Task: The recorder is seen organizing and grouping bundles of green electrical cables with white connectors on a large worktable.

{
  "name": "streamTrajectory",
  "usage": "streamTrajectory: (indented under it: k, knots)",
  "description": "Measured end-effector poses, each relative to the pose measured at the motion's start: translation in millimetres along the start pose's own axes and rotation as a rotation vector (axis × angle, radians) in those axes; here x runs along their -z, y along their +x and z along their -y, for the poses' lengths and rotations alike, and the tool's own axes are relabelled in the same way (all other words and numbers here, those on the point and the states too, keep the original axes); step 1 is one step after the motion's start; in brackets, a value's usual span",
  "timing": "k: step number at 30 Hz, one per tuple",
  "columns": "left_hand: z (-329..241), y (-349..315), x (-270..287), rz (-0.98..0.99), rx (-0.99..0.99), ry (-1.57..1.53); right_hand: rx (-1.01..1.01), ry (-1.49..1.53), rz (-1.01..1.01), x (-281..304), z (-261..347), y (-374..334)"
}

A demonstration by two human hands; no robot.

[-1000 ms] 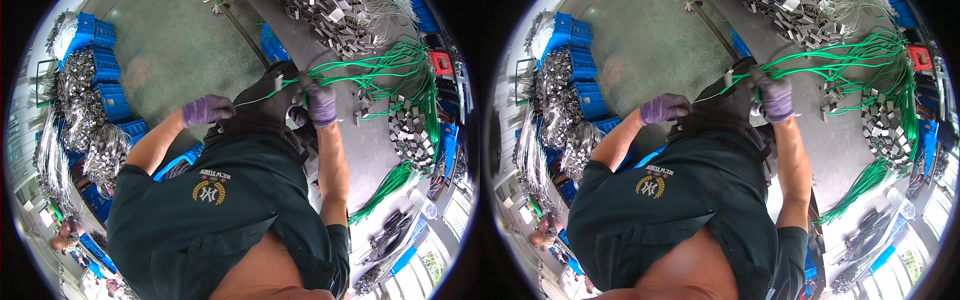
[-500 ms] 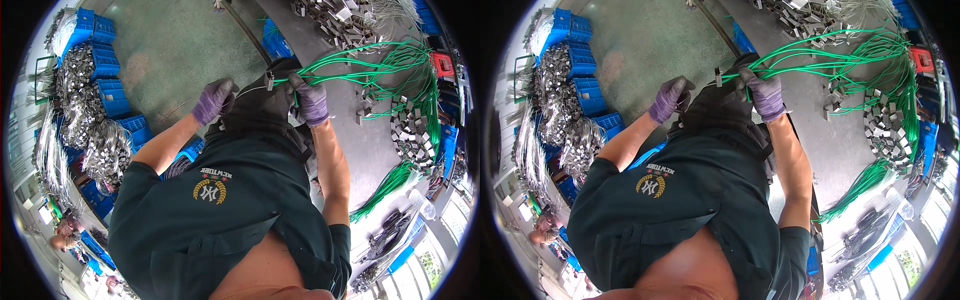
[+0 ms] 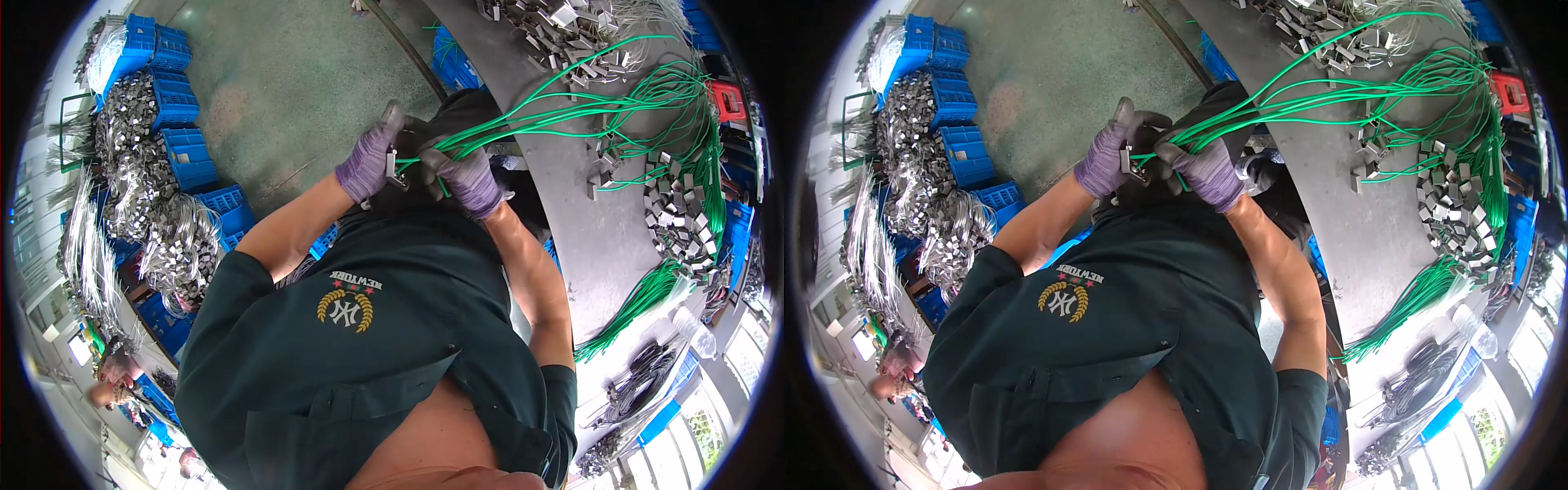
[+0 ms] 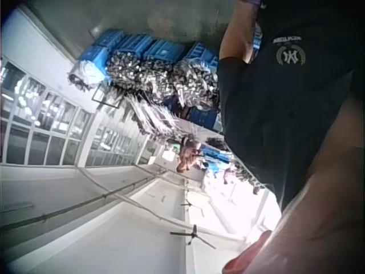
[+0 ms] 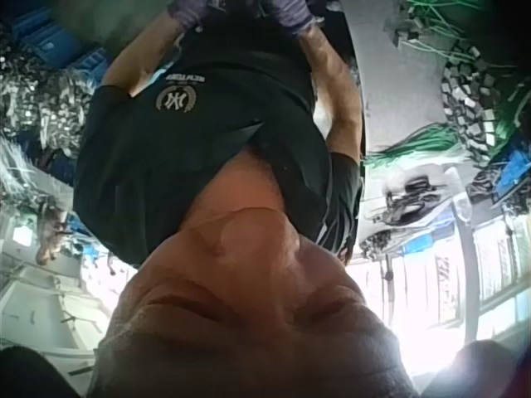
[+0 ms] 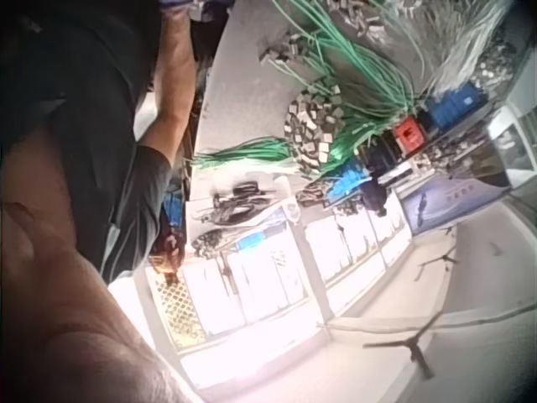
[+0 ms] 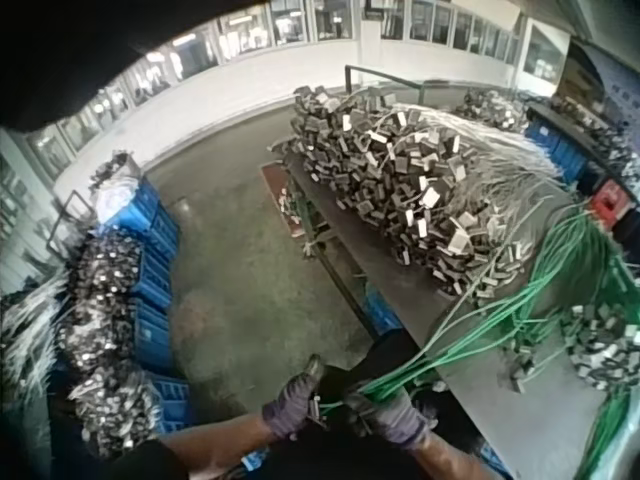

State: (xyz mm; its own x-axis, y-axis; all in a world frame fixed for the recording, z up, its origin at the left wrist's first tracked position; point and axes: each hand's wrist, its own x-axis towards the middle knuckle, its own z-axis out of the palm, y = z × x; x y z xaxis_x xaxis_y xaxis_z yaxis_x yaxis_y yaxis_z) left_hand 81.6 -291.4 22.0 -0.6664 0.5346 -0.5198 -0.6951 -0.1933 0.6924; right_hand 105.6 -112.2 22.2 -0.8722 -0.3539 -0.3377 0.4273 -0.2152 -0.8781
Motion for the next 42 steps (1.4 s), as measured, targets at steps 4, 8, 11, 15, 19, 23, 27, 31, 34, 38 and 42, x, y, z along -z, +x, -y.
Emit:
streamTrajectory:
  k: [4, 8, 11, 15, 19, 23, 27, 31, 34, 38, 42]
  knots:
    - [6, 8, 7, 0.057, -0.006, -0.052, 0.019, 0.037, 0.010, 4, 3, 0]
    - [0, 12, 6, 0.353, -0.021, 0.007, 0.000, -0.111, 0.031, 14, 4, -2]
    - [-21, 13, 1, 0.393, 0.017, 0.329, -0.147, -0.298, 0.056, 25, 1, 0]
    - [-27, 14, 8, 0.337, 0.061, 0.687, -0.170, -0.338, 0.032, 48, -8, -2]
    - [-37, 8, 7, 0.155, -0.153, 1.038, 0.185, -0.216, -0.090, 84, -20, -6]
    - [-69, -16, 1, 0.158, -0.249, 1.214, 0.027, 0.050, -0.262, 113, -1, -28]
    - [-117, -52, -4, 0.020, -0.939, 1.592, 0.127, 0.008, -0.468, 147, 11, -55]
    - [-184, -93, 0, -0.201, -0.809, 1.513, 0.156, -0.020, -0.582, 178, 18, -88]
    - [-231, -106, 19, -0.273, -0.937, 1.102, 0.237, -0.001, -0.603, 189, 30, -119]
    - [-300, -86, 8, 0.209, -0.915, 0.686, 0.322, -0.021, -0.724, 203, 40, -183]
    - [-279, 1, -17, -0.189, -0.987, 0.498, 0.365, -0.001, -0.868, 208, 29, -228]
